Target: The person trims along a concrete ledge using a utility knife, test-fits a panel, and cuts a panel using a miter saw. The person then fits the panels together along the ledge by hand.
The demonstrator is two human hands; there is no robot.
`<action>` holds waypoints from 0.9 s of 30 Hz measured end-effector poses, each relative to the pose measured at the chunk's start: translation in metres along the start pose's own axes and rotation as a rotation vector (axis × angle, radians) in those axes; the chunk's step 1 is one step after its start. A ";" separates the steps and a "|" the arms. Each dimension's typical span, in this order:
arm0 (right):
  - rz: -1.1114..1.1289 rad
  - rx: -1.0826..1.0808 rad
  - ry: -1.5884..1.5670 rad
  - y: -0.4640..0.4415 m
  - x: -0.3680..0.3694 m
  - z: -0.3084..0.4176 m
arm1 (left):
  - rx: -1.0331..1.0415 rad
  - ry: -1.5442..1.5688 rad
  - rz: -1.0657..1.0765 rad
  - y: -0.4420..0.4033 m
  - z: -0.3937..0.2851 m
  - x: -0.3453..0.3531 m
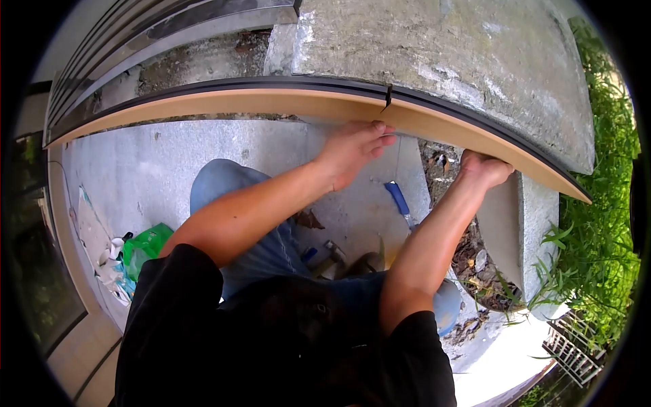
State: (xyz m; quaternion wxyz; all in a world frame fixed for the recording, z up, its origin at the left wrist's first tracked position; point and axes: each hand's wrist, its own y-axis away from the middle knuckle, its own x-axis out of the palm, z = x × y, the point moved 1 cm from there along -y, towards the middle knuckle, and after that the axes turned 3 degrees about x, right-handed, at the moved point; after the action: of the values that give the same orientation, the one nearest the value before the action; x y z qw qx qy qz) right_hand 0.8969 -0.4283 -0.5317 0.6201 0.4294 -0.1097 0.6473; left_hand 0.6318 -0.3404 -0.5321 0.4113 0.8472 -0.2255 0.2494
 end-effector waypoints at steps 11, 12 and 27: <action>0.027 -0.064 0.147 0.008 -0.001 -0.004 | 0.037 0.032 0.003 -0.002 0.008 -0.004; 0.026 -0.064 0.146 0.011 0.000 -0.004 | 0.037 0.028 -0.004 -0.002 0.007 -0.003; 0.019 -0.068 0.243 0.036 0.008 -0.003 | 0.086 -0.072 -0.008 0.003 0.012 -0.006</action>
State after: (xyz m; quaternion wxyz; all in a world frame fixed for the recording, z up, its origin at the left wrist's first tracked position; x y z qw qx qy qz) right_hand 0.8643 -0.4278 -0.5142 0.6370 0.3256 -0.0596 0.6962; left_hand 0.6289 -0.3508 -0.5407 0.3669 0.8735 -0.2258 0.2266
